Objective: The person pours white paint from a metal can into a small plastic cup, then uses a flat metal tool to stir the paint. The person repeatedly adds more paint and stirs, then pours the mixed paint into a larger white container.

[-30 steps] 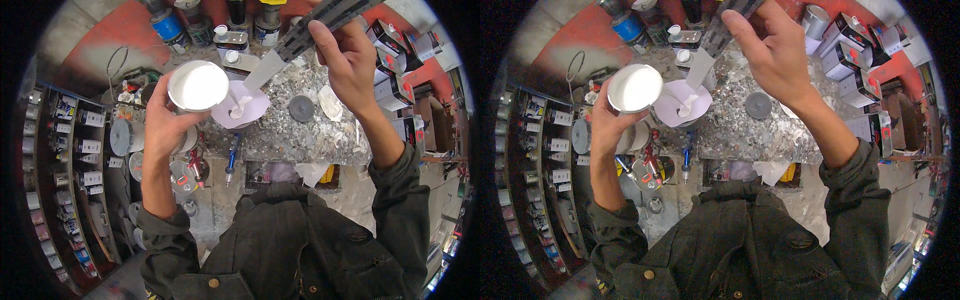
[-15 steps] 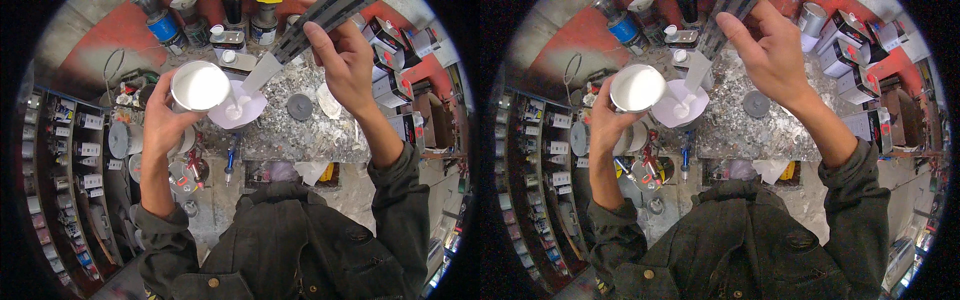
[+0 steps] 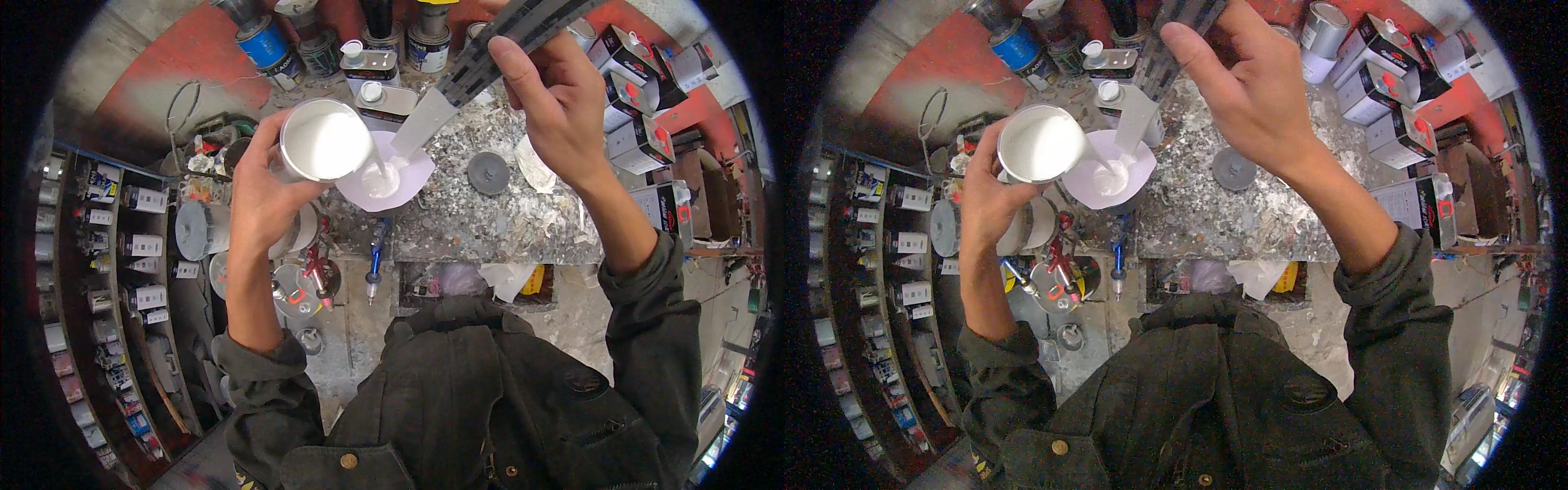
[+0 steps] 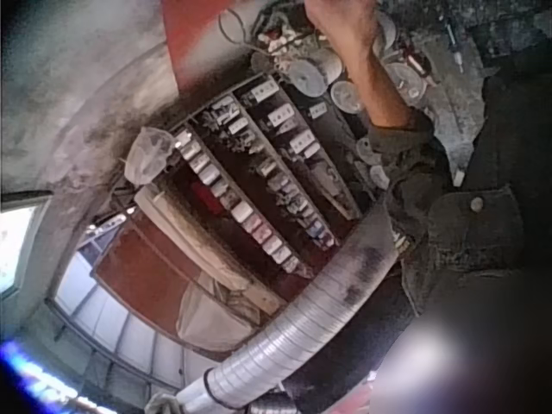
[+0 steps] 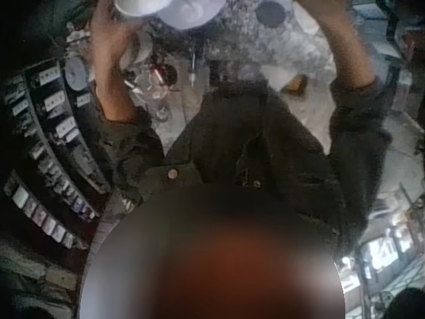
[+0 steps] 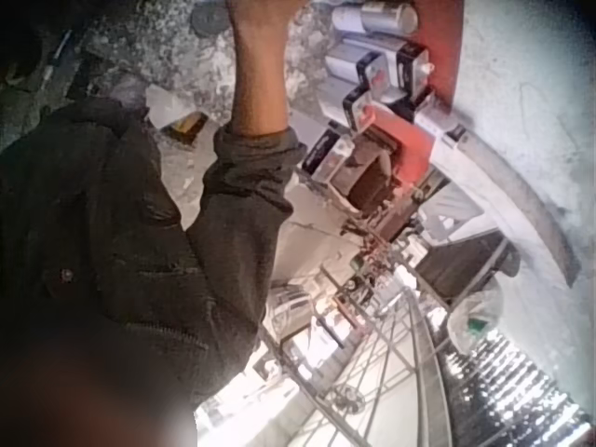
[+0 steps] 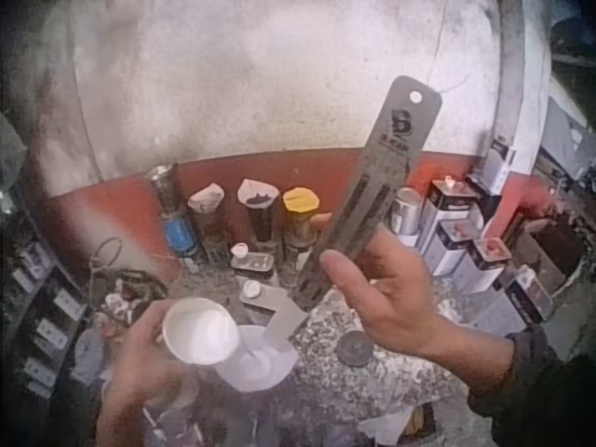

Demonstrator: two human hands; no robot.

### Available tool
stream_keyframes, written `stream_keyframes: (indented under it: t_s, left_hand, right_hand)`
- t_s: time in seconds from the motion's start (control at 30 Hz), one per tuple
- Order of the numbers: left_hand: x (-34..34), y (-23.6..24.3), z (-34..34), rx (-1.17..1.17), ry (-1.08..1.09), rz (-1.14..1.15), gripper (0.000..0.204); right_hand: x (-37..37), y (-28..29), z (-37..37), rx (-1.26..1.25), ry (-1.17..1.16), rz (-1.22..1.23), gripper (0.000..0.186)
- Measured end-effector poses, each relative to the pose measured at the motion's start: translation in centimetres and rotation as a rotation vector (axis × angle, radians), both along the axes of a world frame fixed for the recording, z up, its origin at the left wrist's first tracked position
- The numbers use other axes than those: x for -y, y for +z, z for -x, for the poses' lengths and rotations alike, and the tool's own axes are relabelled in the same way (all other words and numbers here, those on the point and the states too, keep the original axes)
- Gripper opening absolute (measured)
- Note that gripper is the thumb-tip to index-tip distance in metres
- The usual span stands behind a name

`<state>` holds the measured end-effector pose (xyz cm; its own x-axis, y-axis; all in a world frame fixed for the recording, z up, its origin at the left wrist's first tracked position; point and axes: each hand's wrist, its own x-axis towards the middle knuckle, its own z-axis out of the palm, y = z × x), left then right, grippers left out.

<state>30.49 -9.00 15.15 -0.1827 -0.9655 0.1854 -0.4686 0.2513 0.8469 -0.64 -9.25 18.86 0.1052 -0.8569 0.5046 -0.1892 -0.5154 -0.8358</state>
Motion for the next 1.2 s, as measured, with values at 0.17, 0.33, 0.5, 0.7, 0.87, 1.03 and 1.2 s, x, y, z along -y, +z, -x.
stream_keyframes:
  t_s: [0.17, 0.33, 0.5, 0.7, 0.87, 1.03, 1.2]
  left_hand:
    - [-0.1, 0.1, 0.1, -0.011, -0.009, -0.007, 0.075]
    - [0.0, 0.1, 0.1, 0.048, 0.007, 0.007, 0.077]
    - [-0.1, 0.2, 0.1, 0.103, 0.012, 0.021, 0.081]
    - [-0.1, 0.0, 0.1, -0.005, 0.028, 0.024, 0.076]
    - [-0.1, 0.5, 0.3, -0.309, 0.051, -0.087, 0.08]
    - [-0.3, 1.8, 0.5, -0.458, 0.082, -0.083, 0.081]
    - [-0.3, 2.4, 0.9, -0.557, 0.077, -0.073, 0.081]
  right_hand:
    - [-0.1, 0.1, 0.0, -0.028, -0.011, -0.027, 0.037]
    - [-0.2, 0.1, -0.1, -0.014, 0.004, -0.024, 0.036]
    - [-0.2, 0.1, -0.2, -0.004, 0.013, -0.027, 0.036]
    - [-0.2, 0.1, -0.2, -0.003, 0.021, 0.0, 0.036]
    - [-0.1, -0.2, -0.2, 0.008, 0.004, 0.014, 0.035]
    - [-0.3, -0.2, -0.4, 0.033, -0.011, -0.005, 0.036]
    - [-0.9, 0.2, -0.1, 0.034, -0.082, -0.056, 0.036]
